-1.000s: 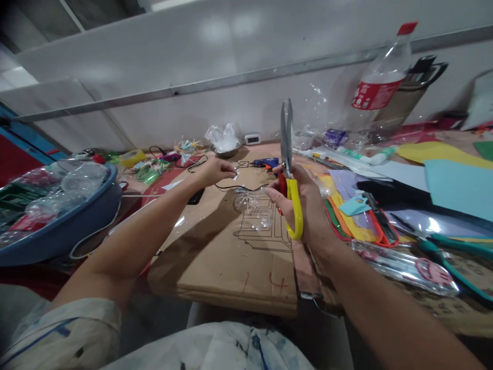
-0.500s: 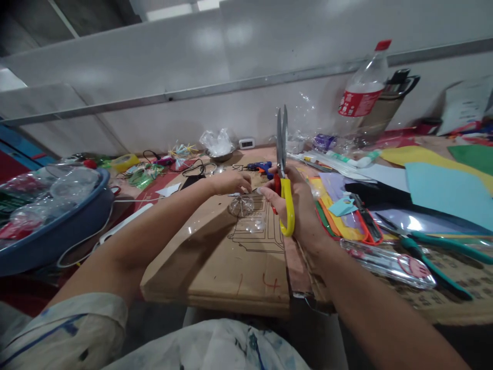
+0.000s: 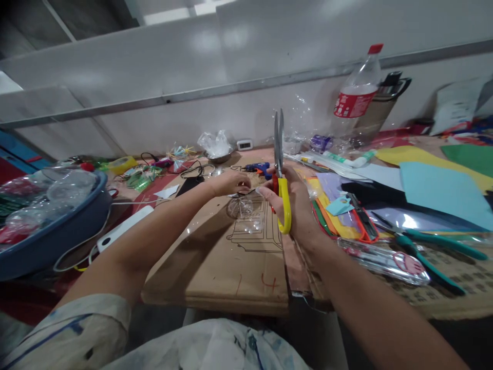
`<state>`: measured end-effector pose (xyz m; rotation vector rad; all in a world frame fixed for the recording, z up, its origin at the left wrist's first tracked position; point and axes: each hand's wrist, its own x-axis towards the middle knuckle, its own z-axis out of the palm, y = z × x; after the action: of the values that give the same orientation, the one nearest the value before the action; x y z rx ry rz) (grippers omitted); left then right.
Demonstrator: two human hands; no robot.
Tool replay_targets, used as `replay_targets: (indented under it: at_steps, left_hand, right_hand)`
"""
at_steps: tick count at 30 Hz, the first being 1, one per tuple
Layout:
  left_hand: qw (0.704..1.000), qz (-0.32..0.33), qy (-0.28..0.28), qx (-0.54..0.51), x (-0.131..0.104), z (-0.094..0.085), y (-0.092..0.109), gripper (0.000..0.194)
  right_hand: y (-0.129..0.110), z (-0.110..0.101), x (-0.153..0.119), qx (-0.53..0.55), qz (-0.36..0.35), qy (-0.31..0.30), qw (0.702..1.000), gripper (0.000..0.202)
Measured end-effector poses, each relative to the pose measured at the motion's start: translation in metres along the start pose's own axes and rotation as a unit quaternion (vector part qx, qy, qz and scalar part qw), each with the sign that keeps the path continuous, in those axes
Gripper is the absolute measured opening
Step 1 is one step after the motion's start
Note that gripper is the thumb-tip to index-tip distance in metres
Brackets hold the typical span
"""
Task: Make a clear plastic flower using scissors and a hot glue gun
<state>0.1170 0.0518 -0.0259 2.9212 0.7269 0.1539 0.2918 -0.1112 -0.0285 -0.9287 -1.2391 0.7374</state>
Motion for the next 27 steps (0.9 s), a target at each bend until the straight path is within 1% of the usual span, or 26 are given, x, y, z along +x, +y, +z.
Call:
replay_targets:
  at_steps: [3,5,7,9,13,16,18,21,23,24,26,27]
  left_hand:
    - [0.998,-0.063,-0.010,0.005,0.007,0.000,0.013,0.021]
    - [0.996,-0.087,-0.024,0.017,0.012,0.001,0.023,0.027]
    - [0.994,-0.101,-0.029,0.025,0.015,0.003,0.030,0.026]
    - [0.993,-0.111,-0.032,0.023,0.017,0.004,0.034,0.022]
    - [0.992,-0.124,-0.028,-0.009,0.020,0.008,0.034,0.015]
    - [0.992,-0.121,-0.018,-0.038,0.021,0.010,0.034,0.007]
    - [0.990,-0.124,0.001,-0.059,0.021,0.008,0.035,0.011]
    - [0.983,-0.135,0.069,-0.105,0.017,-0.004,0.033,0.018]
    - [0.963,-0.154,0.135,-0.175,0.010,-0.015,0.030,0.016]
    - [0.942,-0.170,0.162,-0.238,0.005,-0.020,0.029,0.012]
    - [0.873,-0.197,0.209,-0.393,-0.008,-0.028,0.030,0.003]
    - [0.836,-0.209,0.213,-0.461,-0.015,-0.030,0.033,0.004]
  right_hand:
    - [0.002,-0.001,0.001,-0.012,0.007,0.004,1.000,0.043]
    - [0.002,-0.002,0.001,-0.019,0.010,0.010,1.000,0.043]
    - [0.001,-0.002,0.001,-0.023,0.009,0.014,1.000,0.042]
    - [0.001,-0.003,0.002,-0.022,0.008,0.013,1.000,0.042]
    - [0.000,-0.002,0.003,-0.004,0.010,0.010,1.000,0.043]
    - [-0.001,-0.001,0.003,0.005,0.018,0.013,1.000,0.044]
    - [-0.001,-0.001,0.003,0.010,0.021,0.015,1.000,0.045]
    - [-0.002,-0.001,0.002,0.000,0.022,0.019,1.000,0.044]
    - [-0.005,-0.002,0.002,-0.015,0.025,0.023,0.999,0.043]
    - [-0.007,-0.001,0.002,-0.024,0.027,0.023,0.999,0.043]
    - [-0.010,-0.001,0.001,-0.041,0.028,0.022,0.999,0.041]
    - [-0.012,0.000,0.001,-0.047,0.026,0.022,0.998,0.041]
